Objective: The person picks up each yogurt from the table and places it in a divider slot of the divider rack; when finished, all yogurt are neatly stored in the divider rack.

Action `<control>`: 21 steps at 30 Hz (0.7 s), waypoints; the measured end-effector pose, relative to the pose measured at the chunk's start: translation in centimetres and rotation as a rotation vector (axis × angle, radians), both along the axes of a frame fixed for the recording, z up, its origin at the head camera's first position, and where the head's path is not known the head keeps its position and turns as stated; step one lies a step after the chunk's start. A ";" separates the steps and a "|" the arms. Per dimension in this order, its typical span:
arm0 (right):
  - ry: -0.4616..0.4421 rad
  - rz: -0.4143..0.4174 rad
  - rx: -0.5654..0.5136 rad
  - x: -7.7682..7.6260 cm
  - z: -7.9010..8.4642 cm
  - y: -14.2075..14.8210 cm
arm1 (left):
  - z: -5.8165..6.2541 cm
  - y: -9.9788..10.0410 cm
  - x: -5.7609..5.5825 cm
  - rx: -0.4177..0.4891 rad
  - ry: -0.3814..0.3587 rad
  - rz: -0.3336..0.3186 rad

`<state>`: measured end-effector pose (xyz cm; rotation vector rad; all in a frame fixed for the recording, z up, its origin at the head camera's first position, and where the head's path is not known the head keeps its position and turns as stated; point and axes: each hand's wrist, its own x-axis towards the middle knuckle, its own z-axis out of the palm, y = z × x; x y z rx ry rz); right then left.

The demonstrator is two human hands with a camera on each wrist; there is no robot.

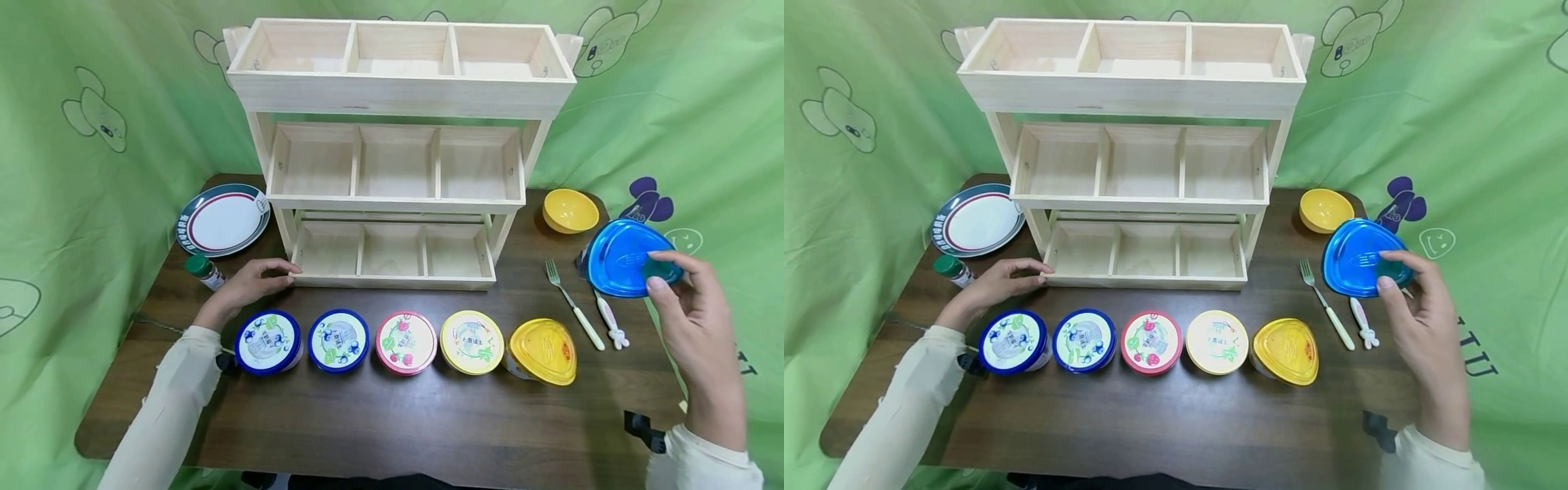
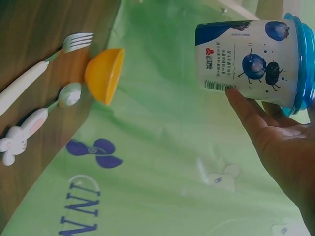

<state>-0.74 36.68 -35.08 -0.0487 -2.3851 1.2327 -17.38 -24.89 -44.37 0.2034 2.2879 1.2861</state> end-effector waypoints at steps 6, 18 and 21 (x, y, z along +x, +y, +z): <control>0.039 0.112 0.001 -0.4 0.5 -0.7 | -0.1 0.0 0.0 0.007 -0.002 0.004; -0.002 0.180 -0.008 -1.3 1.6 -2.8 | 0.1 -0.2 0.2 0.013 0.005 -0.001; 0.025 0.222 -0.006 -1.4 2.0 -3.3 | 0.0 -0.1 0.1 0.012 0.010 -0.007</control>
